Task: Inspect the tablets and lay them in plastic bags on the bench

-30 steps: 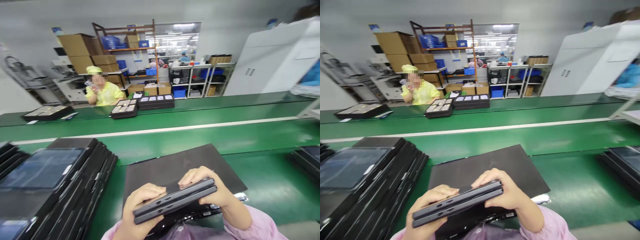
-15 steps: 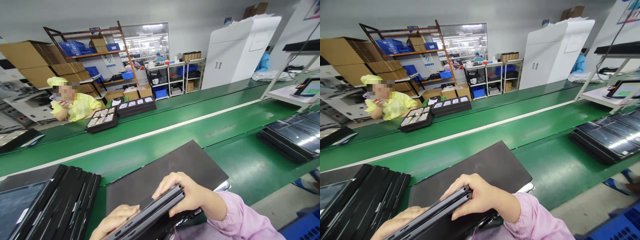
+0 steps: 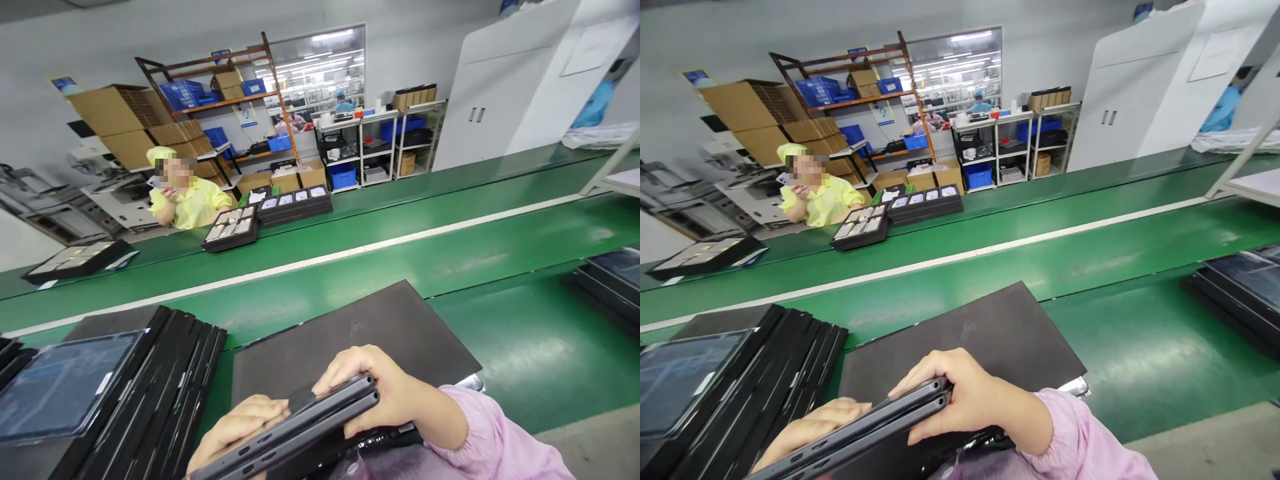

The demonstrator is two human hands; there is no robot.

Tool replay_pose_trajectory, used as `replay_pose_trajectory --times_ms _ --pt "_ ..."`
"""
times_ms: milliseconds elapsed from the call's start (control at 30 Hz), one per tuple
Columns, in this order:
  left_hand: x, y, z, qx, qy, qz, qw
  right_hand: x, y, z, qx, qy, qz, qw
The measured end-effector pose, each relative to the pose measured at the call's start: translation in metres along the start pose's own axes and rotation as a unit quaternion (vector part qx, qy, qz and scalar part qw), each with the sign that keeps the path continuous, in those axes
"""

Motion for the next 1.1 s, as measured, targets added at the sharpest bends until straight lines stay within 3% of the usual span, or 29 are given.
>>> replay_pose_trajectory --times_ms 133,400,600,700,800,900,967,1033,1100 --pt "0.004 0.002 -0.004 -0.034 -0.091 -0.001 0.995 -0.001 0.003 -0.012 -0.018 -0.011 0.016 1.000" --pt "-0.017 0.014 -0.007 -0.008 -0.115 0.003 0.993 0.014 0.014 -0.034 -0.056 -0.034 -0.018 0.998" --pt "-0.013 0.006 -0.013 0.065 -0.135 0.003 0.989 0.023 0.016 -0.033 -0.075 -0.004 -0.055 0.996" --pt "-0.005 -0.012 -0.018 0.061 -0.078 -0.044 0.994 0.031 0.043 -0.039 -0.122 -0.026 -0.146 0.981" --pt "0.008 -0.047 -0.014 0.107 0.078 -0.032 0.991 0.035 0.066 -0.043 -0.156 -0.011 -0.312 0.937" --pt "0.007 -0.079 0.000 0.198 0.194 -0.021 0.960 0.016 0.056 -0.030 -0.098 -0.011 -0.433 0.896" --pt "-0.006 -0.094 0.010 0.290 0.216 -0.062 0.930 -0.014 0.033 -0.016 -0.009 -0.071 -0.467 0.882" --pt "-0.026 -0.103 0.012 0.391 0.190 -0.091 0.896 -0.041 0.008 -0.004 0.061 -0.110 -0.476 0.871" --pt "-0.045 -0.107 0.009 0.420 0.142 -0.089 0.892 -0.057 -0.007 0.001 0.081 -0.114 -0.494 0.858"
Point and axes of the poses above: each hand's wrist, its own z-axis towards the middle knuckle, its own x-axis out of the back of the hand, y = z × x, the point moved 5 cm from there along z, towards the middle knuckle, and after that the axes turned 12 degrees about y, right-handed, at the moved point
